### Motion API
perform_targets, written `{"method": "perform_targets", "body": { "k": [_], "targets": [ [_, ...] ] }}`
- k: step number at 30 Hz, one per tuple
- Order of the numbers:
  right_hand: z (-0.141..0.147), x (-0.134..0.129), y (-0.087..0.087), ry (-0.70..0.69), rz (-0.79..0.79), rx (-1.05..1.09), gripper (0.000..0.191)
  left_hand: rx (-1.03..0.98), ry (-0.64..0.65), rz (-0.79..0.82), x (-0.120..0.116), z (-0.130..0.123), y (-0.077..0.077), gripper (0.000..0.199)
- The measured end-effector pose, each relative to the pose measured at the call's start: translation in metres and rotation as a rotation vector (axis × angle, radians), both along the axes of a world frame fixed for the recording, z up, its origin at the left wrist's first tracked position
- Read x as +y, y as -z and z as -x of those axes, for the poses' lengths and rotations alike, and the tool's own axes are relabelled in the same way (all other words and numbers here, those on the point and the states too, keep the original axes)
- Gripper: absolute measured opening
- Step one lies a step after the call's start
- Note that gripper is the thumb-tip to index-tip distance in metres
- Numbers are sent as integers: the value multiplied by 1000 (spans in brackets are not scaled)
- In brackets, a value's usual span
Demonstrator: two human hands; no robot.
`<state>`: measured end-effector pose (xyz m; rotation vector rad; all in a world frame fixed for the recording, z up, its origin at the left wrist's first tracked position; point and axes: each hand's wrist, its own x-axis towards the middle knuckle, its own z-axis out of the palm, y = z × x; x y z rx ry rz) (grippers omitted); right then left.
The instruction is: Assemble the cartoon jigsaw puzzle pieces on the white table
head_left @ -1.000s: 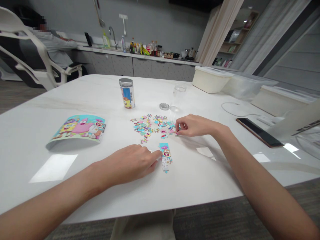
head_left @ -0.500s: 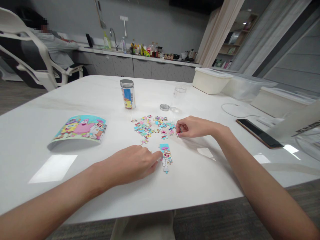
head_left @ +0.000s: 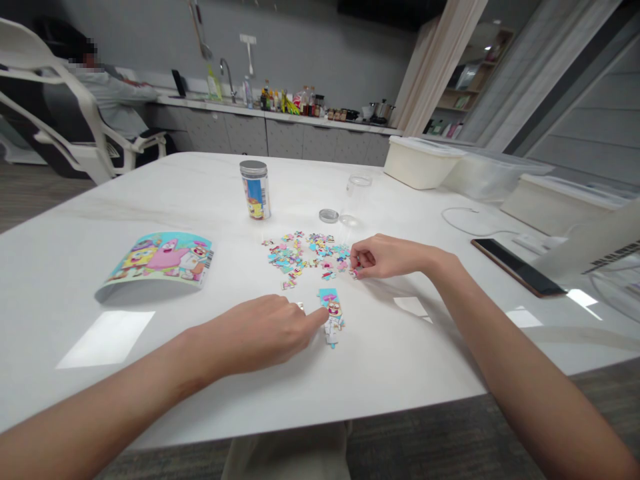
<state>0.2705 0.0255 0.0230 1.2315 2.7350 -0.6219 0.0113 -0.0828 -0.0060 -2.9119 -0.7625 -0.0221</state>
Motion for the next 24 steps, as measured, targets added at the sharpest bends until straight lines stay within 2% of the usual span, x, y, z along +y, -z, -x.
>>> {"method": "perform_targets", "body": {
  "k": [24],
  "targets": [
    [-1,0,1,-10,63,33,15,49,30,-33,1,0,-2,11]
  ]
}}
